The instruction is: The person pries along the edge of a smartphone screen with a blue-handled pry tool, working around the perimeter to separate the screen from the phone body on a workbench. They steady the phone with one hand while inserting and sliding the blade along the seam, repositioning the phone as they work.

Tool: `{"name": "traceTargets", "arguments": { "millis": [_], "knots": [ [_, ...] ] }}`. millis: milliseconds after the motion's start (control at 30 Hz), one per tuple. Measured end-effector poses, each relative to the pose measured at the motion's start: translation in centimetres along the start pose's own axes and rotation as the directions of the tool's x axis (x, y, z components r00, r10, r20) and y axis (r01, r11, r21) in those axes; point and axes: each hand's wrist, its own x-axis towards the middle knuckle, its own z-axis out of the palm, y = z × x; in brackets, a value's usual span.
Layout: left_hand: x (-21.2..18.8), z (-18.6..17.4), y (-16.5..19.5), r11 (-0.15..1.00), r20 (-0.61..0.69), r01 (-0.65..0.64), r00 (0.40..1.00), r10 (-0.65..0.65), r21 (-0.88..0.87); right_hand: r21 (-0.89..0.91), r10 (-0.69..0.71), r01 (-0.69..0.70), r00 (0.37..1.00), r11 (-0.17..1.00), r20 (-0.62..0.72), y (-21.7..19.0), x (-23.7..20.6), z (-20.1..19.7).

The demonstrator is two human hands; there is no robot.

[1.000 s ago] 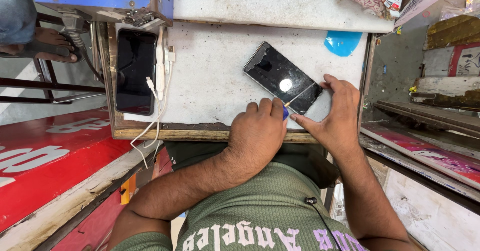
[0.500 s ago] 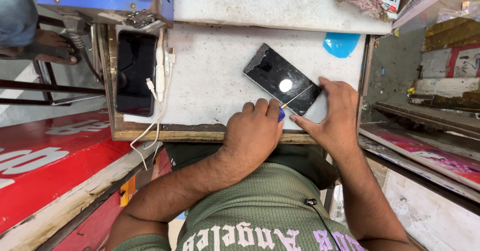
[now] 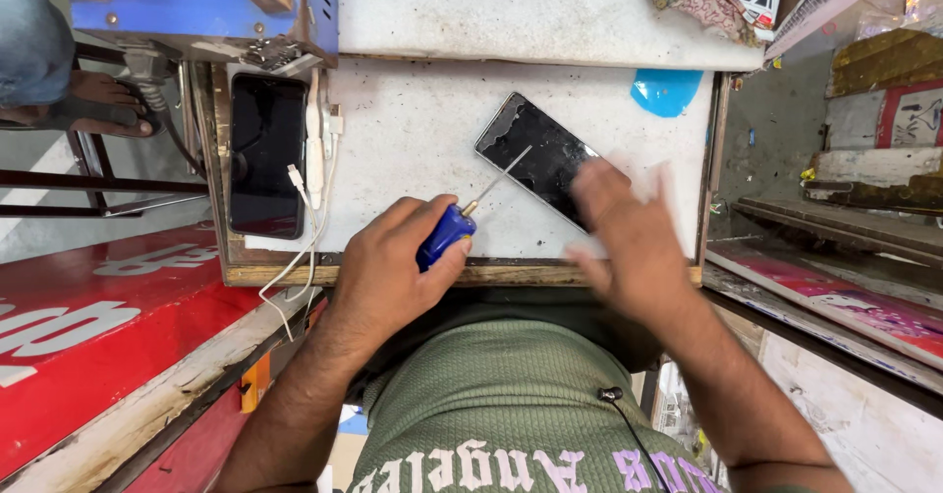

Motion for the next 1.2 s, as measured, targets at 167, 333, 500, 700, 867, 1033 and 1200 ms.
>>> {"name": "traceTargets", "arguments": {
  "millis": [167, 333, 500, 700, 867, 1033, 1200],
  "knots": [
    [-0.2, 0.3, 0.0, 0.995, 0.093, 0.104, 0.990, -0.103, -0.010, -0.031, -0.345, 0.344, 0.939, 0.938, -0.020, 0.8, 0.3, -0.2],
    [-0.1, 1.2, 0.2, 0.999, 0.037, -0.012, 0.999, 0.011, 0.029, -0.064, -0.061, 0.051, 0.986, 0.997, -0.158, 1.7, -0.5, -0.5],
    [0.8, 2.3, 0.5, 0.984, 0.047, -0.136, 0.990, 0.131, 0.114, 0.152, 0.011, 0.035, 0.956, 0.988, -0.295, 2.8, -0.3, -0.4],
    [2.0, 4.4, 1.5, 0.934, 0.153, -0.244, 0.966, 0.209, 0.260, 0.278, 0.092, -0.011, 0.956, 0.961, -0.280, 3.2, 0.3, -0.5],
    [2.5, 4.9, 1.8, 0.908, 0.149, -0.259, 0.964, 0.221, 0.330, 0.133, 0.057, -0.031, 0.979, 0.991, -0.198, 2.8, 0.7, -0.3],
    [2.6, 4.6, 2.1, 0.912, 0.143, -0.238, 0.969, 0.200, 0.334, 0.142, 0.069, -0.041, 0.978, 0.989, -0.196, 2.6, 0.7, -0.4],
    [2.7, 4.4, 2.3, 0.914, 0.158, -0.214, 0.973, 0.168, 0.345, 0.143, 0.075, -0.047, 0.978, 0.989, -0.193, 2.6, 0.9, -0.2]
  ]
}}
